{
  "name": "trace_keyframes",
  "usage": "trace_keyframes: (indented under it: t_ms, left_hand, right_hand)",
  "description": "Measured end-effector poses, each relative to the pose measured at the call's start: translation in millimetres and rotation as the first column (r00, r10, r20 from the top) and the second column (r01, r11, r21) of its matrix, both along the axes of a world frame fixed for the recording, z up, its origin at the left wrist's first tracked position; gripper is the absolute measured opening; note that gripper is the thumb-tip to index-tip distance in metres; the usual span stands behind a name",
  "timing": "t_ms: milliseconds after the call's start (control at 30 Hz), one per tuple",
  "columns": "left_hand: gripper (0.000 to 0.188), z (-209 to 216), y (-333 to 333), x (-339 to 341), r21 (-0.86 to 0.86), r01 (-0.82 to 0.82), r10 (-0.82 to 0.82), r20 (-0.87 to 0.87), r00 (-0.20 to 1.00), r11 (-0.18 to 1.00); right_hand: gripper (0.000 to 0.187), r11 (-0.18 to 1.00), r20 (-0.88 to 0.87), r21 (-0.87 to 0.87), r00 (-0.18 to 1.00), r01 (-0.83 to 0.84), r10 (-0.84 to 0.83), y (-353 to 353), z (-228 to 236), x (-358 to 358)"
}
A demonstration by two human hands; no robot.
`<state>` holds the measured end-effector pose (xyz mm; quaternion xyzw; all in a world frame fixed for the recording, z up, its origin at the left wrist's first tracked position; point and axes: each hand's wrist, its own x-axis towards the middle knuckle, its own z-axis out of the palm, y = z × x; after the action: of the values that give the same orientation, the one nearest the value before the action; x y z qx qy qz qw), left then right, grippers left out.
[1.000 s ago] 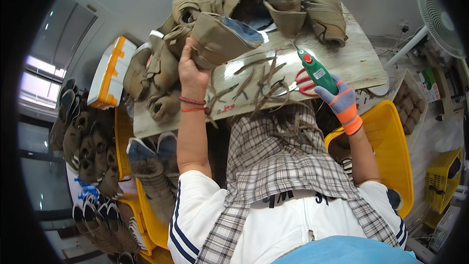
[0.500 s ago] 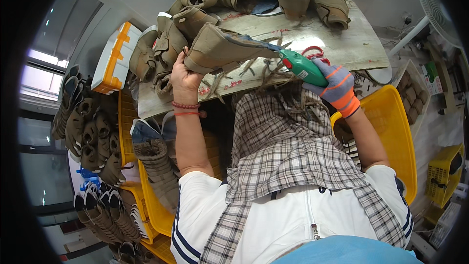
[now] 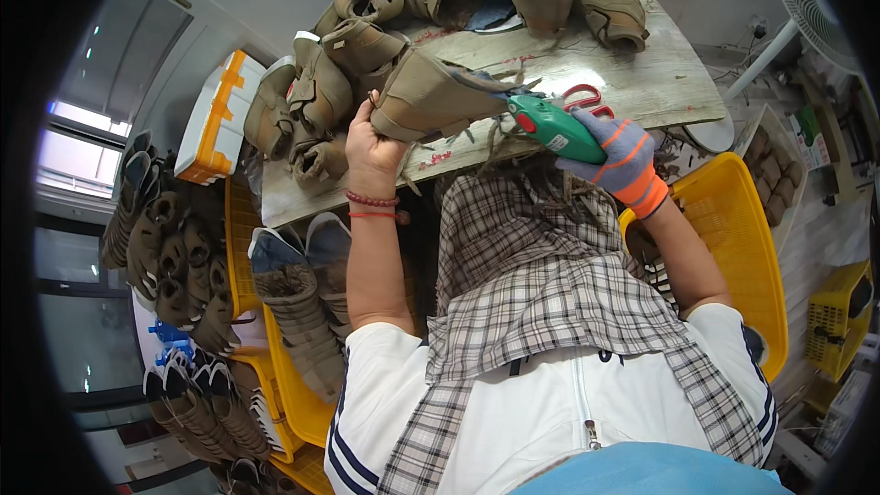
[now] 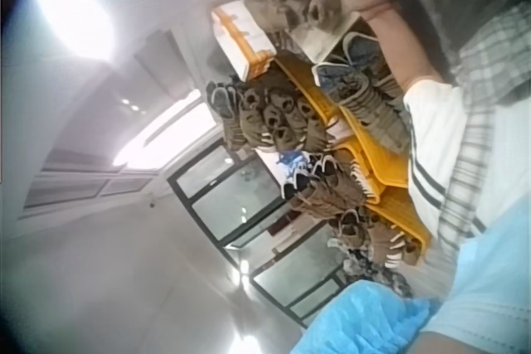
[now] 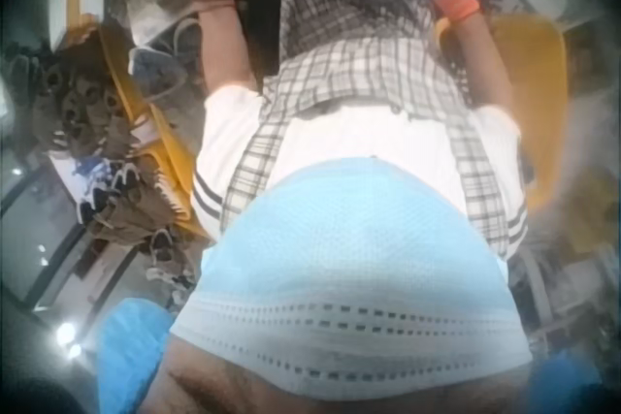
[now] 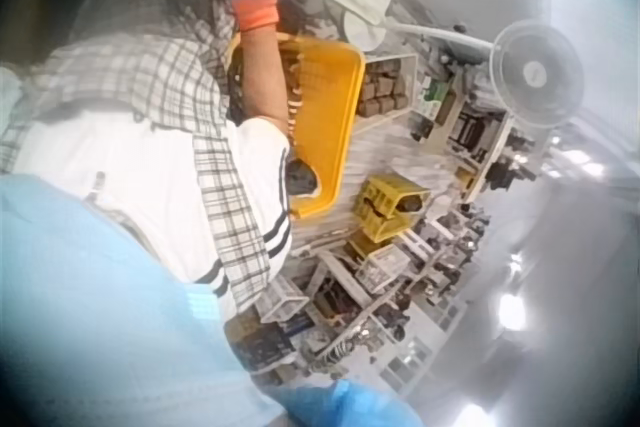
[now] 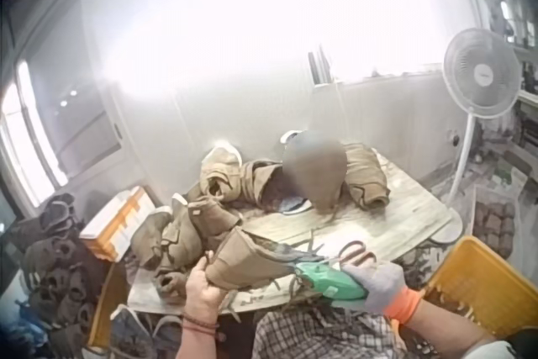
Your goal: The person trims the edges of a shoe using a handheld electric cutter, then switches to scissors to trim the interior lining. The person handles multiple shoes, placing trimmed pieces on the table.
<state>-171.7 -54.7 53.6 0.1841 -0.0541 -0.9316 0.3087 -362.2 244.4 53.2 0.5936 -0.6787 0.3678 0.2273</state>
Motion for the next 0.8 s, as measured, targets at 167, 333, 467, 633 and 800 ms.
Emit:
trace_keyframes:
  t_ms: [167,333,467,633,800]
  left_hand:
    - [0.025,-7.4,11.2,-3.2,-0.083,0.092,-0.114,-0.322,0.940,0.992]
    - [0.030,13.9,43.7,-6.6,-0.293,0.030,-0.142,-0.369,0.919,0.956]
    - [0.038,15.6,52.2,-8.8,-0.497,-0.072,-0.092,-0.298,0.950,0.865]
    - [0.039,15.9,58.5,-10.4,-0.639,-0.098,-0.072,-0.234,0.970,0.763]
    - [0.039,4.7,60.4,-12.9,-0.780,-0.101,-0.023,-0.146,0.989,0.617]
  right_hand:
    - [0.061,0.999,0.036,-0.037,0.999,-0.018,0.019,-7.4,4.5,5.1]
    - [0.058,0.998,0.143,-0.048,0.989,-0.038,0.044,-14.1,13.2,7.7]
    - [0.055,0.998,0.286,-0.023,0.956,-0.059,0.064,-18.6,23.1,11.2]
    - [0.058,0.997,0.414,0.019,0.908,-0.076,0.061,-28.7,25.1,11.9]
    - [0.060,0.997,0.480,-0.015,0.874,-0.081,0.079,-37.2,23.6,13.5]
